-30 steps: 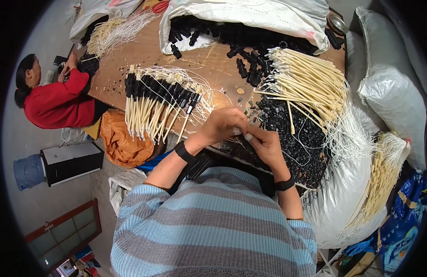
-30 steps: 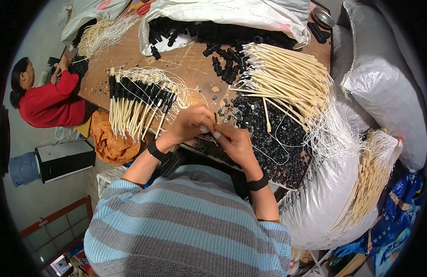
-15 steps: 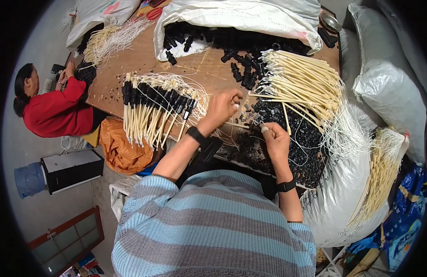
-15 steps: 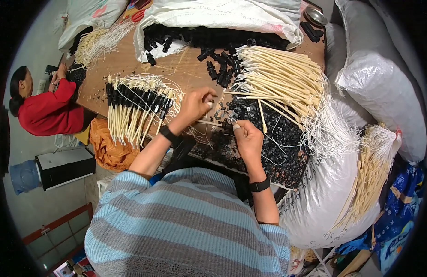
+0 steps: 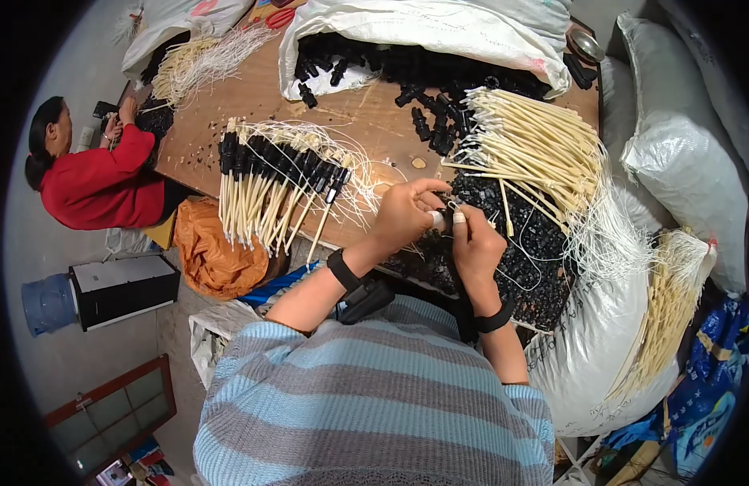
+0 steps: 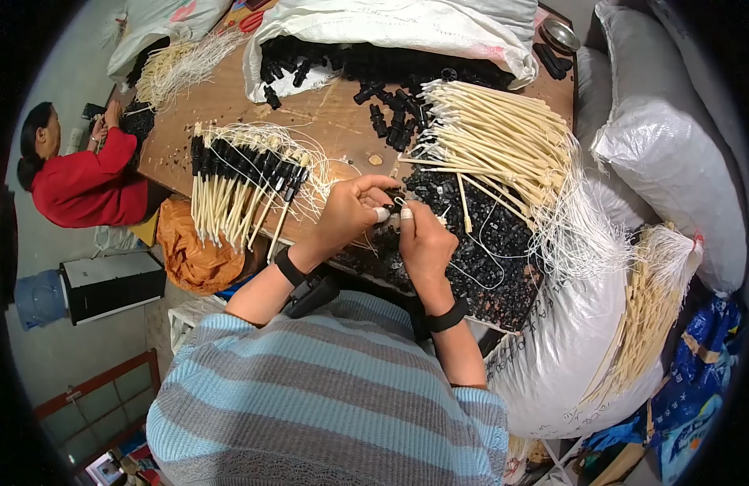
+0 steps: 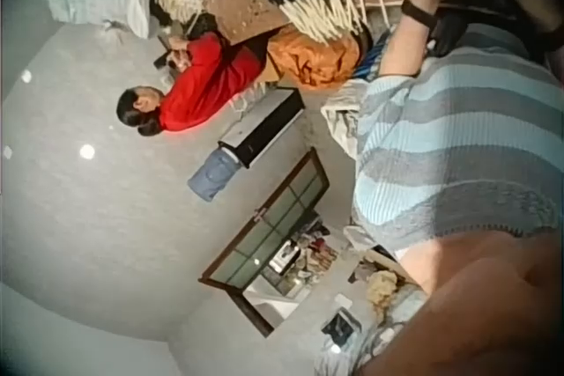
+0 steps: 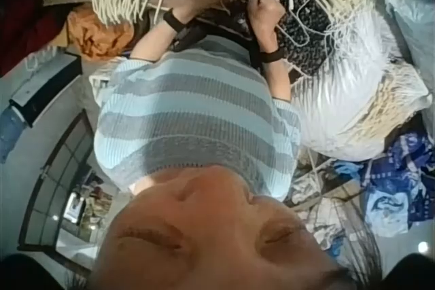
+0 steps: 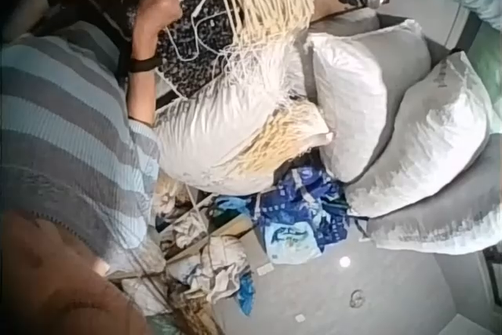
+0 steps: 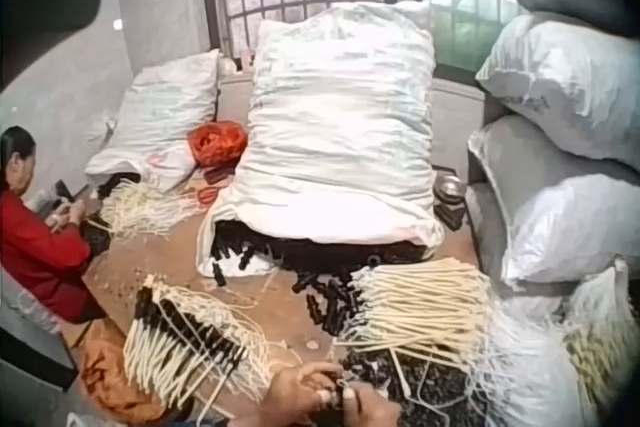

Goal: The person assembles components by hand, picking up a black plastic part and a white corded tube, fitting them together, and then sliding a small white ring over the connection. They repeat this process for each assembly, placing the finished pieces onto a growing pile on the table.

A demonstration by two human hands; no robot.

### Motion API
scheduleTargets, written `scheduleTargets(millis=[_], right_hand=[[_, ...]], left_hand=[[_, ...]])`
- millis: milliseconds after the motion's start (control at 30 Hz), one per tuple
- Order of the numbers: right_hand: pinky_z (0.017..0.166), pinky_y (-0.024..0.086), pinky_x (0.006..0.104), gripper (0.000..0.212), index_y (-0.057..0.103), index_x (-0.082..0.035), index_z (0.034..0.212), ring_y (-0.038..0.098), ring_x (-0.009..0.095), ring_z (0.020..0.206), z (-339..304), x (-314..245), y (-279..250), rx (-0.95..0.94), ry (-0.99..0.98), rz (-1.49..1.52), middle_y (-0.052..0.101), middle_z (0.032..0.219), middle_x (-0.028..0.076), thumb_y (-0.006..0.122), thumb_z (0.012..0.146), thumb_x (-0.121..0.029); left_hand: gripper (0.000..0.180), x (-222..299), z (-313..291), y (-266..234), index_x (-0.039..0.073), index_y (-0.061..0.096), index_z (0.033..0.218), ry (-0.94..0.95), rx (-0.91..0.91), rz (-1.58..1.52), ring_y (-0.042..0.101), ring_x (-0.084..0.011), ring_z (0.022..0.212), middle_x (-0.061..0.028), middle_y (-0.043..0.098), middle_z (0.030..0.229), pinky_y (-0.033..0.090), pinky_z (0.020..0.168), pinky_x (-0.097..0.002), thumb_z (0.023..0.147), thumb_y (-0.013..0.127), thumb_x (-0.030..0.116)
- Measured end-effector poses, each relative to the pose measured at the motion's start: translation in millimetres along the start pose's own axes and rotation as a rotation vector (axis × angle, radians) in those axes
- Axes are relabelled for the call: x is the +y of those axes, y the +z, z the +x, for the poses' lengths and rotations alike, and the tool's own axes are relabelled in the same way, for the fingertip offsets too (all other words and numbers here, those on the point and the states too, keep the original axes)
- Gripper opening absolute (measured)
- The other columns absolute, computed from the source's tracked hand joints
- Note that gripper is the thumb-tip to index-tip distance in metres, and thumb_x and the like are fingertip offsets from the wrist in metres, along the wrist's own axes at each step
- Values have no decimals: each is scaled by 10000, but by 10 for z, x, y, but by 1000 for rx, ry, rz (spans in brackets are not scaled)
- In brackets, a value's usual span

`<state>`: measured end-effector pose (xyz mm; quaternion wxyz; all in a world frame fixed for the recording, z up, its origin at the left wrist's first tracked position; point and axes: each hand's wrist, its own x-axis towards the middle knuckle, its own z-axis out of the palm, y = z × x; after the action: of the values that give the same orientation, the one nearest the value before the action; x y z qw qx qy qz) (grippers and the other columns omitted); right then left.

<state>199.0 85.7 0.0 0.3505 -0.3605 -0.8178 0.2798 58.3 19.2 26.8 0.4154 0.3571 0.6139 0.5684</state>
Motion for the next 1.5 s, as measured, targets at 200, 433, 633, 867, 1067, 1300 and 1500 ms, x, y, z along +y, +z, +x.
scheduleTargets(millis=[200,433,633,867,1067,1300,1500], right_hand=[[472,481,347,121,658,-121,957,630,260,540,-24,-75,-11,-6,-192,-150,678,800,81,660,836,-121],[469,449,298,129,655,-90,973,586,159,513,-40,-71,-64,-88,-36,139,653,721,64,661,845,-108],[463,281,163,170,638,23,1039,381,2,522,69,-13,-271,-260,662,1321,572,745,-43,599,886,-41],[468,412,290,221,702,-97,1036,519,127,476,72,-85,-361,-258,-286,-32,555,604,50,684,817,-71],[472,322,243,147,669,-33,864,381,64,504,202,-148,-281,-502,439,340,449,525,-10,761,766,-92],[652,506,304,127,690,-10,870,655,243,747,209,-213,-284,-53,-73,72,678,888,124,736,758,-47],[665,514,372,207,700,-44,913,653,307,752,251,-30,-221,-220,-259,-73,683,942,122,748,755,-170]], left_hand=[[188,-59,19,-77,-50,682,952,-164,-43,-98,608,-54,722,-29,665,840,494,664,-190,776,628,-85],[194,-111,45,-178,-12,696,914,44,28,306,655,-130,786,-74,684,880,522,703,-246,729,661,-60],[451,101,16,-117,56,660,1071,568,-79,558,656,-325,860,-129,681,924,539,766,-379,624,676,0],[392,-115,-21,-222,64,665,1020,447,-158,731,652,-311,832,-124,668,910,529,694,-384,633,669,4],[220,97,-181,-168,88,655,877,596,-115,1034,621,-252,710,-67,635,806,499,580,-351,668,666,20],[126,-52,-256,-835,84,639,787,511,518,1182,579,-251,819,-47,640,863,391,773,-394,673,693,89],[422,-22,-121,-879,31,637,1054,485,569,1149,543,-302,1046,-96,618,1083,378,928,-416,635,686,52]])
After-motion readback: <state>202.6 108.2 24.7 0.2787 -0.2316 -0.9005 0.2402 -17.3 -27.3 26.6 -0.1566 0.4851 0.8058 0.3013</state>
